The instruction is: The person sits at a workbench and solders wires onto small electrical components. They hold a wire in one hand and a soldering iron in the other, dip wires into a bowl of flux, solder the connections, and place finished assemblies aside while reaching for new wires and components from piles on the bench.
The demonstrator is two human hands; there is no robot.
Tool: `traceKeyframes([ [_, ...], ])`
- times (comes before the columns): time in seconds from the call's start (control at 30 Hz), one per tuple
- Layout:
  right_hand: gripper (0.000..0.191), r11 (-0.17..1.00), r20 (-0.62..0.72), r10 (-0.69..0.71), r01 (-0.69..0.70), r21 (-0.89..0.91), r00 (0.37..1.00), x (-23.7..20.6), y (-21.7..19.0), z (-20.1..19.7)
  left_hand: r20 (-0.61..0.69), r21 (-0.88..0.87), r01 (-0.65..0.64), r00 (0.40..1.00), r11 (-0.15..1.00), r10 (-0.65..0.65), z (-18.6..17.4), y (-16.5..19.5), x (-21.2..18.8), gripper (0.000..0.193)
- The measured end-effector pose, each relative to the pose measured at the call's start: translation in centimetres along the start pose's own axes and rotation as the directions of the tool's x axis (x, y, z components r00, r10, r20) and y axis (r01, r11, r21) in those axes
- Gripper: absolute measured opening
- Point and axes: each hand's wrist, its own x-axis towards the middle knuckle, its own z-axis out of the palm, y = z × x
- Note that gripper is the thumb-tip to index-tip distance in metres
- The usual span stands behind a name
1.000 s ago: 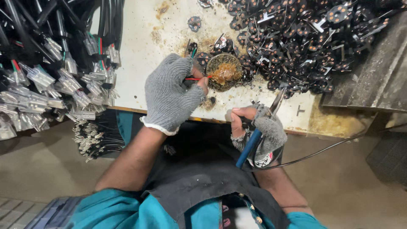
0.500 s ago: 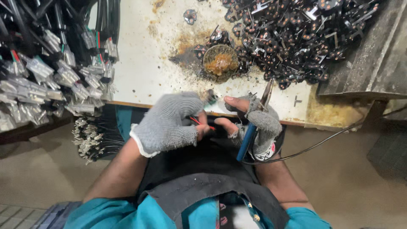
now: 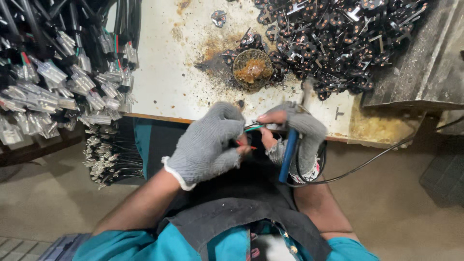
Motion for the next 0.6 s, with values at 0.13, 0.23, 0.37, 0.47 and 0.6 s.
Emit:
traceKeyframes([
  [0.13,0.022,0.911,0.106,-0.004,0.047,-0.411,0.994,1.4,-0.3,-0.2,0.109,0.123,-0.100,0.990,0.987,0.087,-1.1,-0.1,0.9,0.022],
  [0.23,0.021,0.837,0.093,-0.251,0.264,-0.480,0.964,1.9,-0.2,0.5,-0.029,0.319,0.005,1.000,0.948,0.005,-0.6,-1.3,1.5,0.023],
  [0.37,0.022,0.799,-0.017,-0.210,0.161,-0.579,0.978,1.9,-0.3,1.0,-0.262,0.339,0.065,0.965,0.939,0.027,0.5,-2.6,1.7,0.021],
  [0.47,0.025,0.814,0.022,-0.194,0.173,-0.554,0.981,1.9,-0.1,0.7,-0.274,0.365,0.064,0.961,0.929,0.042,0.8,-3.1,1.7,0.020],
  [0.6,0.034,0.858,-0.016,-0.213,0.180,-0.481,0.977,1.9,0.3,0.8,-0.267,0.361,0.115,0.964,0.926,-0.015,0.7,-3.2,1.7,0.019],
])
